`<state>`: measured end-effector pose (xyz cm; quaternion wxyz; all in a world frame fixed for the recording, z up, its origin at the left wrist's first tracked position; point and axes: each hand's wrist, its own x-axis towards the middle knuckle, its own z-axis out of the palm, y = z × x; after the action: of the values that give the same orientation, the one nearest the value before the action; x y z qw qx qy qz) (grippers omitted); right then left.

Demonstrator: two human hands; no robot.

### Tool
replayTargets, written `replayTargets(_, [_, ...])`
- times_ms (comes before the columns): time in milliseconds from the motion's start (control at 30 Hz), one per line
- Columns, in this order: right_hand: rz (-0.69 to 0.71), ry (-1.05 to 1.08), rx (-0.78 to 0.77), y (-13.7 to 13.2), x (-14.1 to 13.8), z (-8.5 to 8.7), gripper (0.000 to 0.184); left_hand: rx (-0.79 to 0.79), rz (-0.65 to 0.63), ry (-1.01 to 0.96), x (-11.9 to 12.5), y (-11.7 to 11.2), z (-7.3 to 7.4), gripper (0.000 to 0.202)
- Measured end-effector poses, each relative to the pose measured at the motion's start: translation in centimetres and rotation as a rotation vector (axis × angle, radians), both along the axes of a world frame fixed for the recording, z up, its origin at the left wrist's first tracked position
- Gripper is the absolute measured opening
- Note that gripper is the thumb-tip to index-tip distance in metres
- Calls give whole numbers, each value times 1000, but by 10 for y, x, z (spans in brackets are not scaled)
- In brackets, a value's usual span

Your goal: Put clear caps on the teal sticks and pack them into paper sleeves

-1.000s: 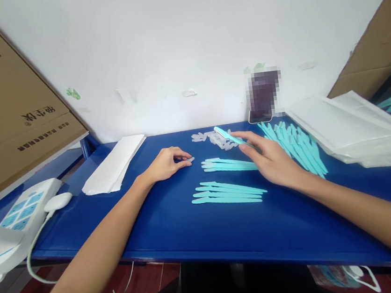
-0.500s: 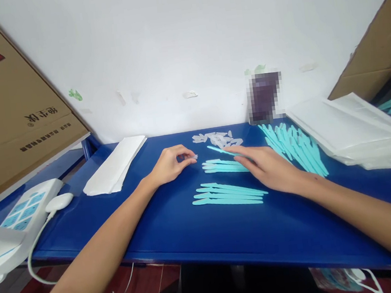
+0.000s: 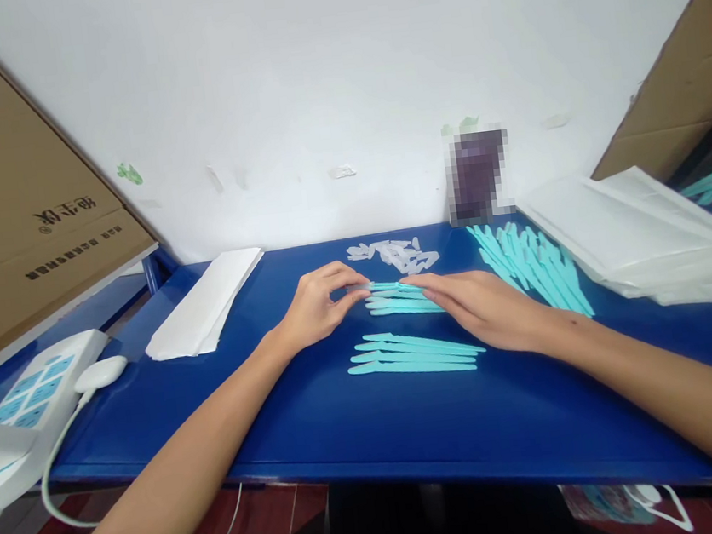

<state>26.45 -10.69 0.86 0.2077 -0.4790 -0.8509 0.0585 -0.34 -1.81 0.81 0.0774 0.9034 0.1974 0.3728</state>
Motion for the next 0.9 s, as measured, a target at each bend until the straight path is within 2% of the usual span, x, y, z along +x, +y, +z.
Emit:
replayTargets(333, [6, -163, 134, -4, -11, 2, 43, 27, -43, 67, 13, -18, 4, 16])
replayTargets(567, [29, -223, 183, -7, -5, 3, 42, 2, -49, 58, 23, -26, 8, 14])
replayTargets(767, [42, -192, 202, -7, -5, -1, 44, 17, -49, 74, 25, -25, 6, 17])
replayTargets(900, [-6, -154, 171, -6, -12, -4, 44, -7, -73, 126, 20, -16, 9, 18])
